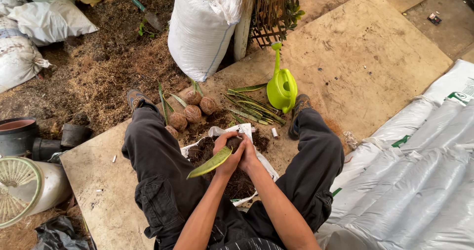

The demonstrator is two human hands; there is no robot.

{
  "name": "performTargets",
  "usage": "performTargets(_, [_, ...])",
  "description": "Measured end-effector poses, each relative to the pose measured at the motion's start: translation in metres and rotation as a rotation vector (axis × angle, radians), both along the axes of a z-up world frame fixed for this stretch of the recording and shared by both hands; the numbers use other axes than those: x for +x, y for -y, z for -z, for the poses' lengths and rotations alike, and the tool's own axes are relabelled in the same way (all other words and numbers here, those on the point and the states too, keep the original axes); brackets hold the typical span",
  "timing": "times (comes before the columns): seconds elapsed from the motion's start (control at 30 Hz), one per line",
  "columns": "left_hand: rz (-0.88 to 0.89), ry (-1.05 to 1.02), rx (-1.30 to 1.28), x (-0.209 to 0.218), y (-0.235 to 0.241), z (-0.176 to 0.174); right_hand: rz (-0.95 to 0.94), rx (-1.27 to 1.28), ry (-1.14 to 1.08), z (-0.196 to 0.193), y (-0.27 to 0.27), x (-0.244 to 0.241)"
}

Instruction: The person sits on the ground and wraps a long leaf around a small plant cutting, then packs soil around the base to secure it. The person repeats this process with additional cuttings, handling each one individually.

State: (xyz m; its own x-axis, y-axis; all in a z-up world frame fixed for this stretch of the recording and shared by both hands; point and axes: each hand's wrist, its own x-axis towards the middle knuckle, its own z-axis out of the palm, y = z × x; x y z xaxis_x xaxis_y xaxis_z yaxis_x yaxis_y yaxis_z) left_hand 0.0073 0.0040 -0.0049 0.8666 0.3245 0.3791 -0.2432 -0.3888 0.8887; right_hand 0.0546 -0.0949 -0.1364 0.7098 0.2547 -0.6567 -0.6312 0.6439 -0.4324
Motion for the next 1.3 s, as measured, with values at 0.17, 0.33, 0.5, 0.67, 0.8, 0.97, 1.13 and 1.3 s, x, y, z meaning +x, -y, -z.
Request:
performTargets(0.17, [-0.049, -0.064, -0.082, -0.001, -0.002, 0.015, 0.010, -0.127, 0.088, -0.012, -0.010, -0.019])
performTargets(0.33, [-0.013, 0.006, -0.077, 0.002, -0.005, 0.008, -0.062, -0.081, -0.012, -0.037, -0.011, -0.019])
performTargets(0.5, [0.123, 0.015, -0.138, 0.003, -0.020, -0.010, -0.332, -0.260, -0.012, -0.022, 0.018, 0.004])
performTargets(0.67, [0.094, 0.127, 0.022, 0.002, -0.025, -0.014, -0.434, -0.595, 0.127, -0.018, 0.018, 0.006])
performTargets(0.8, [0.031, 0.196, 0.069, -0.001, -0.023, -0.014, -0.397, -0.394, 0.063, -0.045, 0.012, 0.000])
performTargets(0.97, [0.126, 0.270, 0.227, -0.004, -0.027, -0.020, -0.272, -0.120, -0.004, -0.042, 0.024, -0.002])
performTargets(1.13, [0.101, 0.248, 0.162, -0.003, -0.027, -0.030, -0.135, 0.220, -0.040, -0.021, 0.033, 0.001])
performTargets(1.3, [0.257, 0.200, 0.113, -0.008, -0.026, -0.033, -0.193, -0.021, -0.152, -0.042, 0.018, 0.005])
